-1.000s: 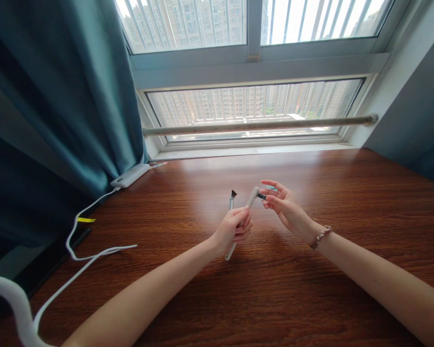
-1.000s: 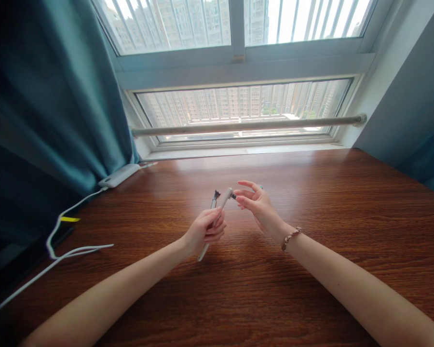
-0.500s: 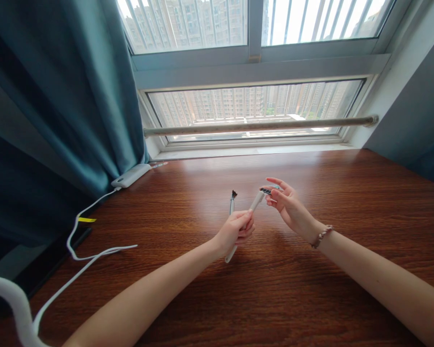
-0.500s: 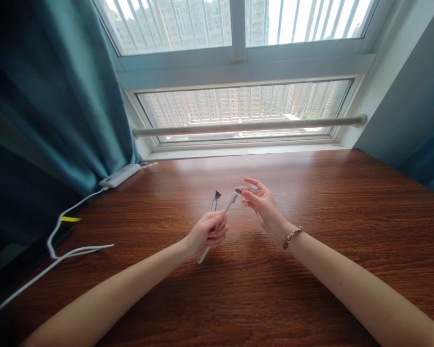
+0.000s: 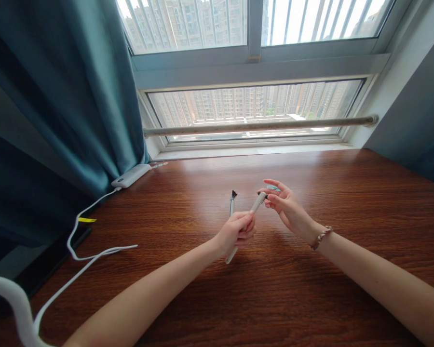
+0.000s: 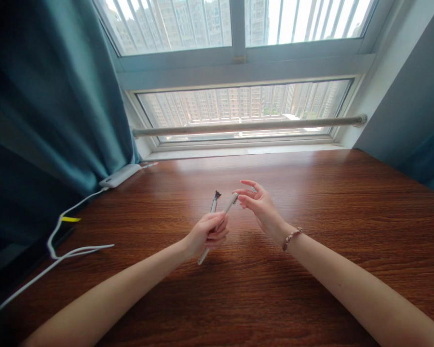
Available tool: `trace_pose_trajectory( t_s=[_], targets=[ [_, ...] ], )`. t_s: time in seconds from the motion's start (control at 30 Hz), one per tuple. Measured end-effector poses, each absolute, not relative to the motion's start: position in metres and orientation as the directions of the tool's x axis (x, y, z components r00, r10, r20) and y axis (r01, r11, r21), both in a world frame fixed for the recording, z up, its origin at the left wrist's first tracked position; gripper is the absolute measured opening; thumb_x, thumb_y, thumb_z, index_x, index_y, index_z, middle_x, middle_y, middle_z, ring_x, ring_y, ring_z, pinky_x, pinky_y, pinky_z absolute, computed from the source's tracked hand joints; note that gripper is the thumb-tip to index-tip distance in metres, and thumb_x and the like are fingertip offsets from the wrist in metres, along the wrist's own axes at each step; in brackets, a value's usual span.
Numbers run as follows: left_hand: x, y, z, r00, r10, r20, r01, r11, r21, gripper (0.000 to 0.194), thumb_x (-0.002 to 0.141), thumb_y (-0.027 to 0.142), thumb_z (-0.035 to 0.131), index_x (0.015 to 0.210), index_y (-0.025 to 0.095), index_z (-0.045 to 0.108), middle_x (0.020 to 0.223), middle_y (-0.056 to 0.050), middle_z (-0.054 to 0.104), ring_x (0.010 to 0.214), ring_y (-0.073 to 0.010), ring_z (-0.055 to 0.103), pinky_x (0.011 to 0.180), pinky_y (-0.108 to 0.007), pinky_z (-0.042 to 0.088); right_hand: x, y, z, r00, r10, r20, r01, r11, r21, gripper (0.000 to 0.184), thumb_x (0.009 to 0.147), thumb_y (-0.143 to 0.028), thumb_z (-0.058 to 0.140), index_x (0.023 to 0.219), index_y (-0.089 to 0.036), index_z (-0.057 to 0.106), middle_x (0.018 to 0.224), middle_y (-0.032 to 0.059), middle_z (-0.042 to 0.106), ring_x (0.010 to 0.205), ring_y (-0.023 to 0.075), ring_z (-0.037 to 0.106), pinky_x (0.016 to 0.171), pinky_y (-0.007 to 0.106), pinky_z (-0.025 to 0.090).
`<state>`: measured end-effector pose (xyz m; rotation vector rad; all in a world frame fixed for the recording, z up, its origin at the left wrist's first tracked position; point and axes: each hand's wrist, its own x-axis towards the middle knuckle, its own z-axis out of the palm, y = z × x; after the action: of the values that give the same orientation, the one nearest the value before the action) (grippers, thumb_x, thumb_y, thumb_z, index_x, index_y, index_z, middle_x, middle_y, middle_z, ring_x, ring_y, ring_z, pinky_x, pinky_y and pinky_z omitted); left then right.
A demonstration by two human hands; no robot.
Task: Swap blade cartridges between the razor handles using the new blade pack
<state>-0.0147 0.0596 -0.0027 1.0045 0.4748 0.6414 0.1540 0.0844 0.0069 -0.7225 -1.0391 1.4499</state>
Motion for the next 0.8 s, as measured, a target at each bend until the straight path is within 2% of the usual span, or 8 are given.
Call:
trace_pose_trajectory(
  t_s=[0.17,0.43,0.8],
  targets=[
    [-0.015,0.059,-0.005,0.753,0.657,-0.045,-0.277,0.377,0.884,0.034,0.083,0.038,0.038,0.056,0.016,0.035,0.039,0.008,0.022,0.031,-0.0036,0.013,0.028,-0.016,0.01,0.154,0.086,0.006,-0.125,0.986,0.114,-0.434,0.049,-0.9,0.044,0.062,-0.026,0.071,0.102,-0.023,0.053,0.088,0.003,0.063,0.067,0.01,0.053,0.058,0.022,0.041],
    [-0.016,0.059,-0.004,0.745,0.666,-0.036,-0.302,0.386,0.871,0.035,0.083,0.039,0.038,0.057,0.017,0.035,0.039,0.008,0.022,0.032,-0.0036,0.013,0.03,-0.016,0.01,0.154,0.086,-0.003,-0.18,0.962,0.205,-0.428,0.11,-0.897,0.044,0.065,-0.022,0.07,0.104,-0.023,0.052,0.087,0.0024,0.062,0.067,0.0096,0.052,0.058,0.022,0.04],
    [-0.016,0.057,-0.006,0.811,0.576,-0.101,-0.199,0.434,0.879,0.035,0.083,0.04,0.038,0.057,0.017,0.035,0.039,0.008,0.023,0.031,-0.0036,0.012,0.029,-0.017,0.009,0.155,0.09,0.001,-0.1,0.986,0.135,-0.526,0.062,-0.848,0.037,0.064,-0.023,0.07,0.097,-0.023,0.054,0.084,0.0011,0.064,0.079,0.0135,0.06,0.074,0.027,0.045]
  ],
)
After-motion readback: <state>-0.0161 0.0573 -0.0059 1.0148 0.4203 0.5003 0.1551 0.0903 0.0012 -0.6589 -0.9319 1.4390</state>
